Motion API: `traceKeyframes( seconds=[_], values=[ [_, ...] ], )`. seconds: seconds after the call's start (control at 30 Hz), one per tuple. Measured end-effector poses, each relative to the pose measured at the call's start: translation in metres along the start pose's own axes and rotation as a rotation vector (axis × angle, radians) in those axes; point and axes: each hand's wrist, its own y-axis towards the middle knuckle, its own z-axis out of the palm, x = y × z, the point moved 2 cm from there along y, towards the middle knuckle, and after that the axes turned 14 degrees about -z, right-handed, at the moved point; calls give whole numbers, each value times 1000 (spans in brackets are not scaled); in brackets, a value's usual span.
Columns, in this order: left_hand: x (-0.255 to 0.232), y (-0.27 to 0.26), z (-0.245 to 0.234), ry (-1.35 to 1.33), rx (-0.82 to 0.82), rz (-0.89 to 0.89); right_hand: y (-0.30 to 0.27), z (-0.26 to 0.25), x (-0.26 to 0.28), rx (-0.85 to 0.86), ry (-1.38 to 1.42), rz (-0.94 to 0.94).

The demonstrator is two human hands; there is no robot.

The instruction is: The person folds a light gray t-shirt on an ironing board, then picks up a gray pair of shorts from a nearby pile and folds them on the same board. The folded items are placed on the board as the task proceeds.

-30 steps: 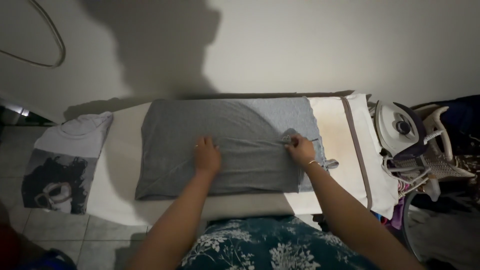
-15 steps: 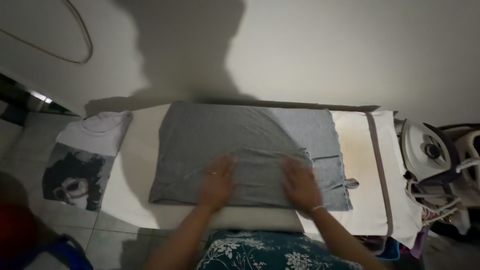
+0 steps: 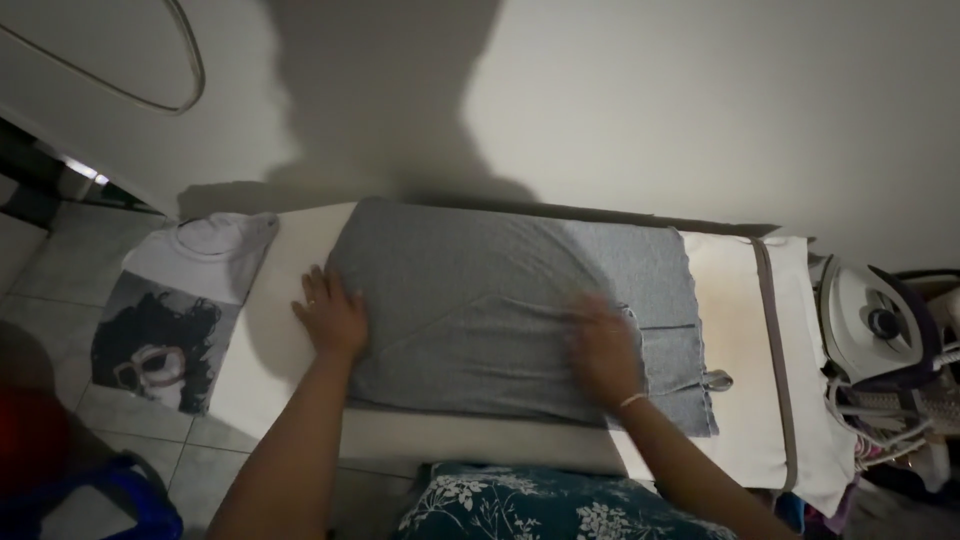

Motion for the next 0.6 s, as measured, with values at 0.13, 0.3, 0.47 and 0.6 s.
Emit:
traceKeyframes(
  seconds=[0.13, 0.3, 0.47, 0.6],
  values=[
    [-11, 38, 0, -148, 26, -168, 31, 9, 45, 401, -61, -196],
    [-8, 86, -8, -174, 245, -370, 10, 5, 45, 457, -25, -158],
    [-1, 108, -7, -118, 247, -471, -27, -9, -8, 437, -151, 56],
    [7, 95, -5, -208, 205, -475, -60, -24, -55, 319, -229, 337]
  ],
)
